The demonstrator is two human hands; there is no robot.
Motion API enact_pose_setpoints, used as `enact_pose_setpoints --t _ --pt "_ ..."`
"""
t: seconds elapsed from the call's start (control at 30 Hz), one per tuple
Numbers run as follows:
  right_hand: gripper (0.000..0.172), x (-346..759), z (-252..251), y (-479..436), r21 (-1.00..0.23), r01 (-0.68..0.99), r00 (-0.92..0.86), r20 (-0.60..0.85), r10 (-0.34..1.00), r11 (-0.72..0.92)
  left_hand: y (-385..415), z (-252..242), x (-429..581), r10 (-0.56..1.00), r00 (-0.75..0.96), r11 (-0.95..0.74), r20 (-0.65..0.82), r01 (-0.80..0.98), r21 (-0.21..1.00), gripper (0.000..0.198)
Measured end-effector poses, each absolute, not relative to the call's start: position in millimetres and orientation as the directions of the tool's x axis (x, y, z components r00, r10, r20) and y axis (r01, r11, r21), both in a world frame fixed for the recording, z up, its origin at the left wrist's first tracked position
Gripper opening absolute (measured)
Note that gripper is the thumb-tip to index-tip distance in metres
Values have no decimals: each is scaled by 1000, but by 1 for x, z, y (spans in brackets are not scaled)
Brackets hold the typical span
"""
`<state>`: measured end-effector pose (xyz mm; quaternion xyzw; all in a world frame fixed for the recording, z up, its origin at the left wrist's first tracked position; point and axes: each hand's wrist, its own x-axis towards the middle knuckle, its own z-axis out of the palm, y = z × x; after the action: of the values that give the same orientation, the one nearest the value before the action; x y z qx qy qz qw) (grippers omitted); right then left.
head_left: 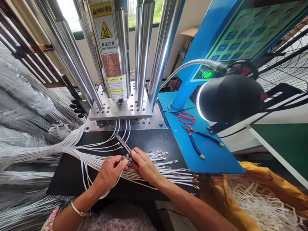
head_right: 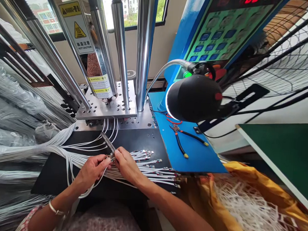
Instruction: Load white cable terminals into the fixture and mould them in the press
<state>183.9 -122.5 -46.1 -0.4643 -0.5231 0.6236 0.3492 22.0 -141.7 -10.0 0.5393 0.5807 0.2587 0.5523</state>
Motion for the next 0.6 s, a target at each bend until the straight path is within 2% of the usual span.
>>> enact_pose_setpoints --t 0.23,0.4,0.6 --pt "29 182 -52 -122 -985 84 -302 -171 938 -153 -138 -15 30 933 189 239 -307 313 919 43" --pt "29 183 -51 -122 -980 15 -324 -192 926 -198 -139 -24 22 880 191 388 -434 236 891 40" --pt "30 186 -47 -123 -961 -46 -335 -243 911 -273 -139 -20 16 867 163 433 -470 216 875 38"
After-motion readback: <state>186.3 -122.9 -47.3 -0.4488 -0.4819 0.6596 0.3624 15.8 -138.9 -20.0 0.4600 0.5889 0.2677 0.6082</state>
